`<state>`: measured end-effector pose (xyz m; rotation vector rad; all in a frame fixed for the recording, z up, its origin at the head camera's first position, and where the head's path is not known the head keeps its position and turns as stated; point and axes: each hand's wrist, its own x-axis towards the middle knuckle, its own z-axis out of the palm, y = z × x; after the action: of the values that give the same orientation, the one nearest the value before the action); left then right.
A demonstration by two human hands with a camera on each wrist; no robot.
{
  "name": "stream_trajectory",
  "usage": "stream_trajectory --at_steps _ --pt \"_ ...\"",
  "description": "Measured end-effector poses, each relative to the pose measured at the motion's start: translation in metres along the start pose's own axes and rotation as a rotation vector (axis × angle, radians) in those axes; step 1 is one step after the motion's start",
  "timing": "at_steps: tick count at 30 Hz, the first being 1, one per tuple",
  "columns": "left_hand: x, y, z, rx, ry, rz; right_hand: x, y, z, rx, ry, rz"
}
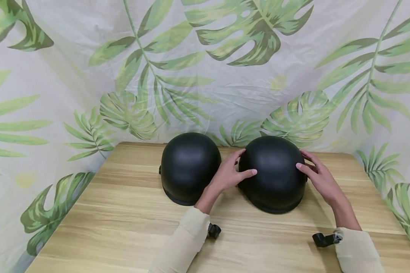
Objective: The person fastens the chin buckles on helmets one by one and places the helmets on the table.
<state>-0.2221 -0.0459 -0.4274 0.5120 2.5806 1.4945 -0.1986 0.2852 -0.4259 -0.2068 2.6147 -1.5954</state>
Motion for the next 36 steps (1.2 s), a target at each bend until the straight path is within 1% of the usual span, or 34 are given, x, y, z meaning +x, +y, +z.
stream_trajectory --at_steps 4,6,10,13,22,30,36 --pt "0.000 -0.003 -0.002 -0.029 -0.031 0.000 -0.001 -0.003 0.002 -0.043 0.053 -0.052" --pt "0.000 -0.004 -0.003 -0.039 -0.031 -0.008 -0.001 -0.003 0.004 -0.059 0.069 -0.069" --pt "-0.001 -0.005 -0.005 -0.044 -0.027 -0.025 -0.003 -0.003 0.005 -0.086 0.083 -0.076" --pt "-0.001 -0.006 -0.008 -0.039 -0.043 -0.030 -0.005 -0.004 0.006 -0.097 0.077 -0.071" --pt "0.000 -0.004 -0.019 -0.021 -0.129 -0.042 -0.006 -0.006 0.007 -0.096 0.043 -0.058" --pt "-0.005 0.006 -0.028 0.012 -0.153 -0.079 -0.007 -0.007 0.011 -0.075 0.026 -0.066" --pt "-0.005 0.009 -0.031 0.006 -0.176 -0.088 -0.007 -0.011 0.009 -0.090 0.024 -0.060"
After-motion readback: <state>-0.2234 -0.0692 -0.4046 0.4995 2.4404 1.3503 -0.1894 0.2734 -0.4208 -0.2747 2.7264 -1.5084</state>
